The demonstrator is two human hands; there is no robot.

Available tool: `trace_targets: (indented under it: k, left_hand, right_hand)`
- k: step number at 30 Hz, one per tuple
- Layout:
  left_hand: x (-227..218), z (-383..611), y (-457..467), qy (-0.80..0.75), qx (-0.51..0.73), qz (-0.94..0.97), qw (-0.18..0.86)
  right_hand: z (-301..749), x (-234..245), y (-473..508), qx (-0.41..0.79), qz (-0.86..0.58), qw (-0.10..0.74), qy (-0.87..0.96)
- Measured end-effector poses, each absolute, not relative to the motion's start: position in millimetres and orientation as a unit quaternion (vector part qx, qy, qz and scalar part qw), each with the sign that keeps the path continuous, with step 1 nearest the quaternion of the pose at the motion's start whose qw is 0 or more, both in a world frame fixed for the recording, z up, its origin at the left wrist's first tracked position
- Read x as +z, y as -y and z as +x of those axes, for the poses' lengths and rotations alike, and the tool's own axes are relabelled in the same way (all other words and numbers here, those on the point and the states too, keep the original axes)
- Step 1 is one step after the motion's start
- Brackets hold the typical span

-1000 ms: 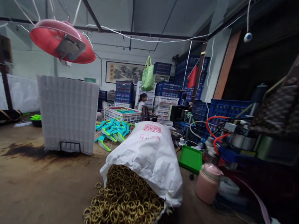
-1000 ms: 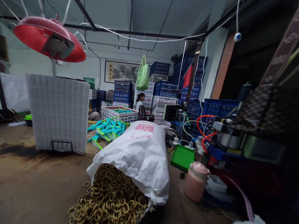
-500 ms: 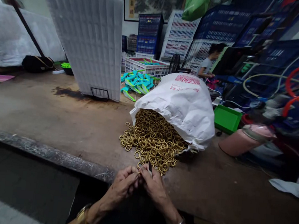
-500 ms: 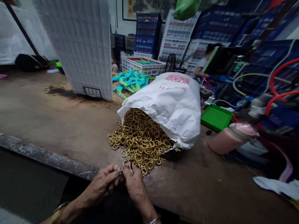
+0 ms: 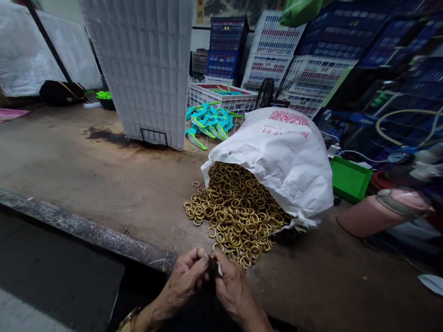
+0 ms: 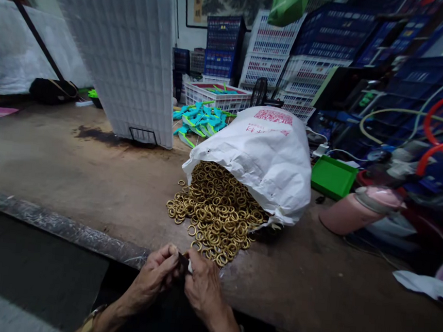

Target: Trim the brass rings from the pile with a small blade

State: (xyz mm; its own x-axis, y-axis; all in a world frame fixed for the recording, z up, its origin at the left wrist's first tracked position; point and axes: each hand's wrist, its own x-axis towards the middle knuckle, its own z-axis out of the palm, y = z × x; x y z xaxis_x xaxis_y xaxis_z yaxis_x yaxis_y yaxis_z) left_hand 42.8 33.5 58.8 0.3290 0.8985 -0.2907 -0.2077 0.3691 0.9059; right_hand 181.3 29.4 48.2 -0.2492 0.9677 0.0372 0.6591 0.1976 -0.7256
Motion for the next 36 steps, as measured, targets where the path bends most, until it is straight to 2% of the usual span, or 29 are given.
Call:
trace_targets:
  k: [15, 21, 27, 33, 36]
  left_hand:
    - [59.0, 32.8, -28.3, -0.415, 0.425, 0.482, 0.643]
    - [72.3, 21.9, -10.4, -0.405, 0.401, 0.451, 0.687]
    - [72.3, 17.1, -15.7, -0.365, 0.389, 0.283, 0.797]
    - [60.1, 10.6, -23.5, -0.346, 0.427, 0.236, 0.801]
    - [55.5, 8.8, -23.1, -0.331, 0.432, 0.191, 0.817]
  right_hand:
    - [173.5, 51.1, -30.1, 0.220, -0.596, 0.120, 0.763]
    - [173.6, 54.8, -39.9, 0.155, -0.643, 0.069, 0.747]
    - [166.1, 60.9, -63.0, 0.075, -0.649, 0.108, 0.749]
    - [159.3, 58.5, -83.0, 0.035, -0.677, 0.041, 0.734]
    - [158.7, 56.2, -85.6, 0.033, -0.682, 0.041, 0.730]
